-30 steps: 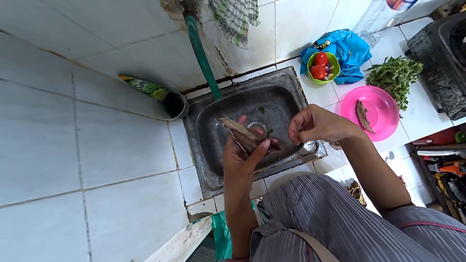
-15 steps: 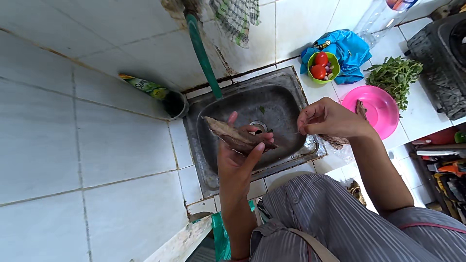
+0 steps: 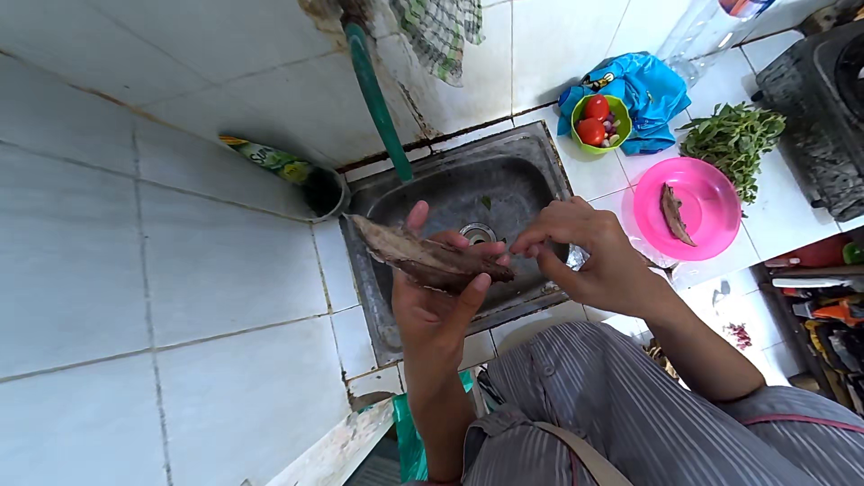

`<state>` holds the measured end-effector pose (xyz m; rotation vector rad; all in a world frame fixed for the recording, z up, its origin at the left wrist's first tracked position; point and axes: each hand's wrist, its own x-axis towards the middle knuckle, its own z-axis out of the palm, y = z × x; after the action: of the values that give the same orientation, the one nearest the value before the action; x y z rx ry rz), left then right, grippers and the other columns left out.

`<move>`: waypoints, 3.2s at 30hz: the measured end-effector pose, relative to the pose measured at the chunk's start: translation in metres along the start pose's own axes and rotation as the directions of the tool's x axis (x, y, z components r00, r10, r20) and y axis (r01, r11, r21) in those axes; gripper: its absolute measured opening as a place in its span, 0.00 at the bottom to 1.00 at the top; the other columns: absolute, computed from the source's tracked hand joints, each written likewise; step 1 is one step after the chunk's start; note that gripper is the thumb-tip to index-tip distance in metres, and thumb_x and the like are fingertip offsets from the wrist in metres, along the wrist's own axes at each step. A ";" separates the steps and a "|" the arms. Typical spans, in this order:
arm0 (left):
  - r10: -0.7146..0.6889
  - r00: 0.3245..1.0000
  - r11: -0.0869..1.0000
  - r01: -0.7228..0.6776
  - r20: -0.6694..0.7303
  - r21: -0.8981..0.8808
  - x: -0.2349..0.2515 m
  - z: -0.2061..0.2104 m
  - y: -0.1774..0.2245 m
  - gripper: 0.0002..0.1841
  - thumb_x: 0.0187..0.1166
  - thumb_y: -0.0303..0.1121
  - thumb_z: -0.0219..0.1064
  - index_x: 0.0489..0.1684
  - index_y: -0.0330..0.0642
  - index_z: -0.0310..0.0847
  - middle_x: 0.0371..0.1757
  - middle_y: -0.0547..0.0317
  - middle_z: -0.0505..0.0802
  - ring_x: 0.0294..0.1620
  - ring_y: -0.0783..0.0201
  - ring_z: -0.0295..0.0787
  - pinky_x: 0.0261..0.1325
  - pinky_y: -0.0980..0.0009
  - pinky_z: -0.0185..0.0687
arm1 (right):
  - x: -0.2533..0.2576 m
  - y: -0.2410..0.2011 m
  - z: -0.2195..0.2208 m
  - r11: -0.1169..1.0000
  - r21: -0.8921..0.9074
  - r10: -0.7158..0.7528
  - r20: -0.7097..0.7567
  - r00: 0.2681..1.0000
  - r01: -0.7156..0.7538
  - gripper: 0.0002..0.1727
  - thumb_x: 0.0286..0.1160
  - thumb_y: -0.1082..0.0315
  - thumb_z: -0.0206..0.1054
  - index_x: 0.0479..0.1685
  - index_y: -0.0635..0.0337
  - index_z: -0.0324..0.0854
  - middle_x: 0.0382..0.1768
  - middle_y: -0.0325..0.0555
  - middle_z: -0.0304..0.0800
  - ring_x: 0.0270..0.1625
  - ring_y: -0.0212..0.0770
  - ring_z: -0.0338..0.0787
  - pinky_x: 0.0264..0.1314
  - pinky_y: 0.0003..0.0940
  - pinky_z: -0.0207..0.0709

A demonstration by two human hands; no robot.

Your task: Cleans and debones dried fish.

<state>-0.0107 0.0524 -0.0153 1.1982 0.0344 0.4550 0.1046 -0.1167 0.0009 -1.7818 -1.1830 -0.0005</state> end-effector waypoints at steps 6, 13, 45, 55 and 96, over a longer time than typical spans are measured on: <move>0.052 0.999 0.998 -0.052 -0.009 0.029 0.001 0.003 0.001 0.41 0.71 0.23 0.75 0.84 0.53 0.56 0.62 0.73 0.91 0.59 0.63 0.93 0.66 0.65 0.90 | 0.000 -0.015 0.004 0.991 -0.066 -0.122 -0.069 0.990 0.117 0.09 0.67 0.66 0.77 0.41 0.60 0.95 0.36 0.43 0.92 0.43 0.36 0.86 0.52 0.35 0.71; 0.060 0.998 0.997 -0.060 0.007 0.054 0.001 0.002 0.002 0.40 0.73 0.23 0.74 0.85 0.52 0.55 0.63 0.73 0.90 0.60 0.64 0.93 0.66 0.66 0.90 | 0.000 -0.012 0.007 0.981 -0.084 -0.185 -0.101 0.978 0.177 0.05 0.69 0.69 0.77 0.38 0.60 0.96 0.36 0.43 0.94 0.44 0.36 0.87 0.55 0.36 0.72; 0.116 0.992 0.980 -0.123 0.050 0.156 -0.001 0.009 0.002 0.39 0.73 0.21 0.72 0.84 0.54 0.55 0.62 0.76 0.89 0.59 0.67 0.92 0.63 0.69 0.91 | -0.004 -0.015 -0.002 0.986 -0.129 -0.087 0.122 0.989 0.102 0.06 0.80 0.68 0.64 0.37 0.58 0.84 0.37 0.42 0.87 0.46 0.39 0.85 0.52 0.38 0.70; 0.137 0.991 0.978 -0.136 0.005 0.157 0.000 0.005 0.004 0.41 0.72 0.20 0.72 0.85 0.51 0.53 0.61 0.75 0.89 0.59 0.65 0.92 0.65 0.66 0.91 | -0.007 -0.016 0.001 0.995 -0.039 -0.097 -0.032 0.995 0.095 0.08 0.69 0.75 0.67 0.43 0.61 0.90 0.41 0.44 0.92 0.49 0.36 0.87 0.56 0.39 0.71; 0.073 0.943 0.976 -0.001 -0.324 0.218 0.004 -0.001 0.005 0.37 0.74 0.18 0.68 0.84 0.40 0.54 0.58 0.66 0.90 0.54 0.65 0.94 0.57 0.68 0.93 | -0.017 0.017 0.021 0.985 -0.157 -0.089 -0.082 0.993 0.076 0.06 0.72 0.69 0.73 0.35 0.60 0.94 0.35 0.45 0.92 0.40 0.39 0.87 0.53 0.42 0.70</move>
<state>-0.0093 0.0559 -0.0103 1.3253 0.3590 0.6962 0.0977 -0.1155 -0.0298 -1.8448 -1.2189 -0.2228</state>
